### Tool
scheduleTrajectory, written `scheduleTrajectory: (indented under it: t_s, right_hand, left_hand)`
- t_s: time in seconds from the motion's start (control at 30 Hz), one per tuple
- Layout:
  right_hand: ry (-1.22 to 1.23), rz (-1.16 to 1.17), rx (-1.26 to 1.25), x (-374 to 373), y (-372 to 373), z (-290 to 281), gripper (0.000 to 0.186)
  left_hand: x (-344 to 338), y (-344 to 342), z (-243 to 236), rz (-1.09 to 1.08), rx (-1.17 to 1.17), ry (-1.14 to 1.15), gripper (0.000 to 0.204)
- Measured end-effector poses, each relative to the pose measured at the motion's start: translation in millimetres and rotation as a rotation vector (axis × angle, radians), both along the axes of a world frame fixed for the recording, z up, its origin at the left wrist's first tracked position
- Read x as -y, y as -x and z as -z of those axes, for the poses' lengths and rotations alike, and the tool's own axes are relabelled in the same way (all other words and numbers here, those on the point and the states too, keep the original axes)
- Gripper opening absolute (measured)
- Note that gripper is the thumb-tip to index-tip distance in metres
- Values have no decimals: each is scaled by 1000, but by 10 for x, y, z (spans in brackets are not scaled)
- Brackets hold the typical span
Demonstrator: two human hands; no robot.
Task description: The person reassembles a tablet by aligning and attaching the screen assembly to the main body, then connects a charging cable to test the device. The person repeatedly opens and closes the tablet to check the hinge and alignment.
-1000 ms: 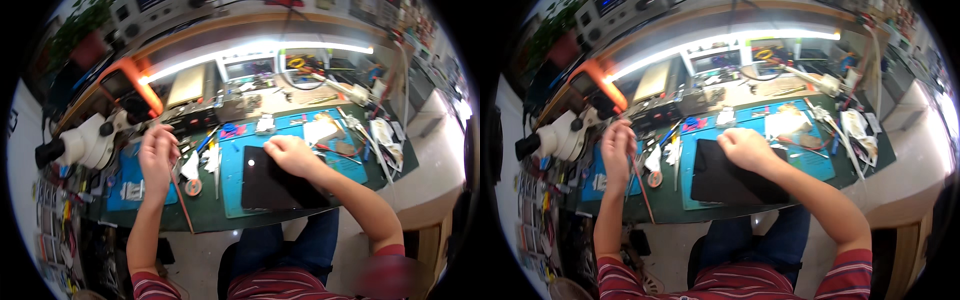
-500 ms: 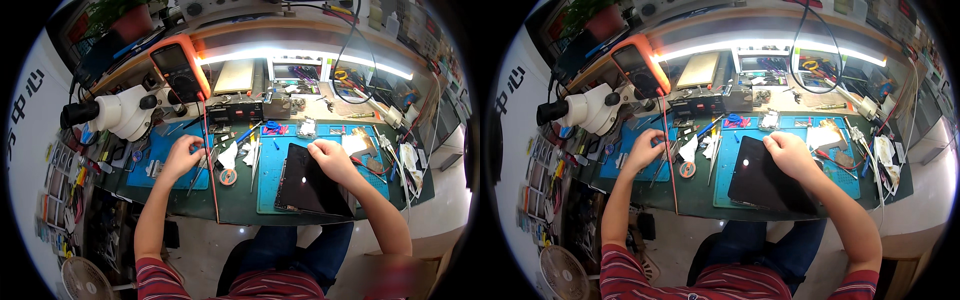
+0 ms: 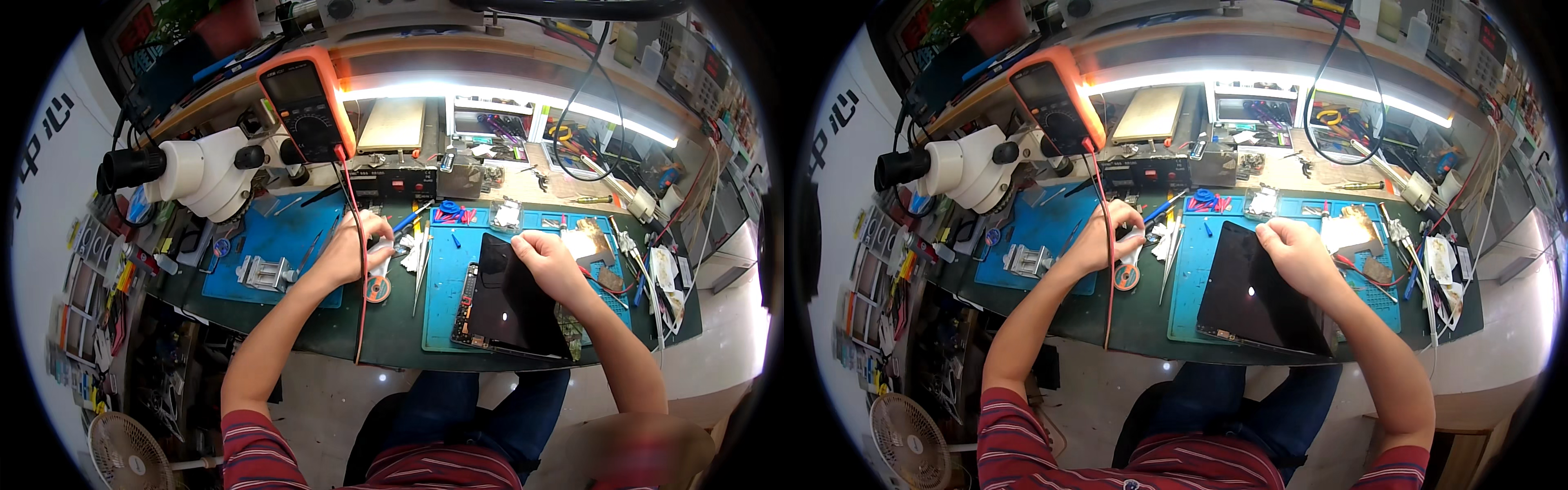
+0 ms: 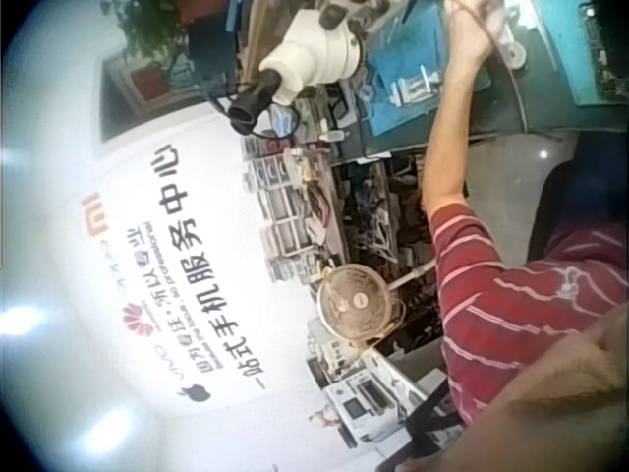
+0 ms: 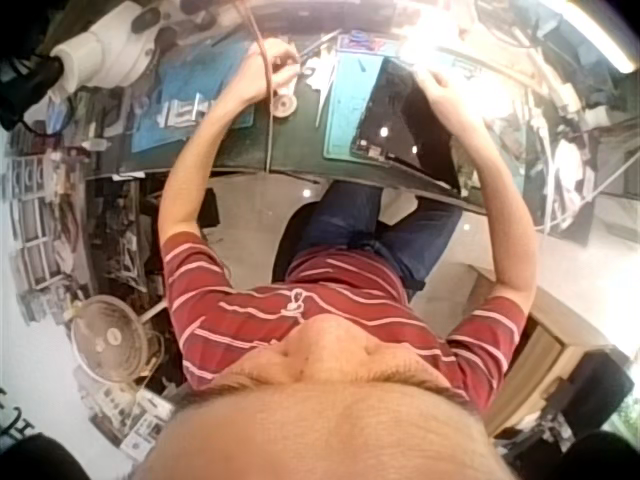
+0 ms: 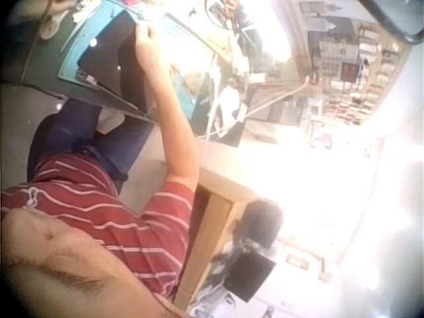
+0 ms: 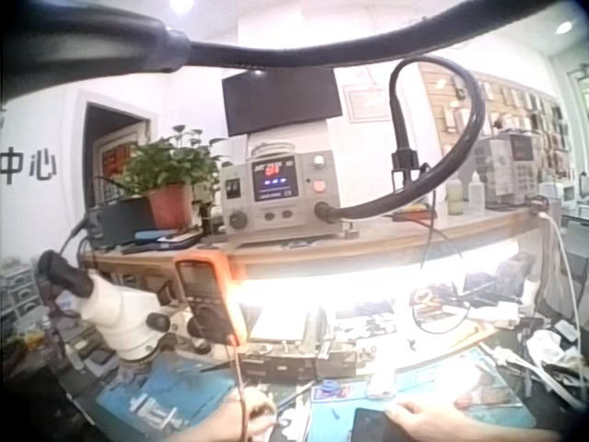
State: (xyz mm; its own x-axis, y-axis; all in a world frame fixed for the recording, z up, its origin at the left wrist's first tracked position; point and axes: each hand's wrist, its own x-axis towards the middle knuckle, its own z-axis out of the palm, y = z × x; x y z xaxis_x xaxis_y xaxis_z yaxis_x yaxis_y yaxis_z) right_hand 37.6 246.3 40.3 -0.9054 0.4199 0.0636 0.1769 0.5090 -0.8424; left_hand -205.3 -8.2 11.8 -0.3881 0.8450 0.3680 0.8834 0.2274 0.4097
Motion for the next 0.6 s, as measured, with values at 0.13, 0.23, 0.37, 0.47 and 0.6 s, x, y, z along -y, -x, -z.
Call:
scheduleTrajectory:
  t_s: [0.13,0.23,0.37,0.47,0.6]
  right_hand:
    - [-36,-11,6,-17,2,-3,36]
    - [-45,-15,3,-9,6,1,36]
    - [-31,-18,-18,-27,3,18,36]
    - [2,-20,-21,-45,5,23,36]
    - [23,-32,-14,-45,16,31,36]
  left_hand:
    - [-97,-65,-13,28,-233,-39,14]
    - [-134,-88,-36,-2,-360,-42,15]
    - [-139,-165,-105,25,-379,33,20]
    - [-129,-100,-49,71,-332,67,27]
    - [-124,37,-106,109,-245,157,32]
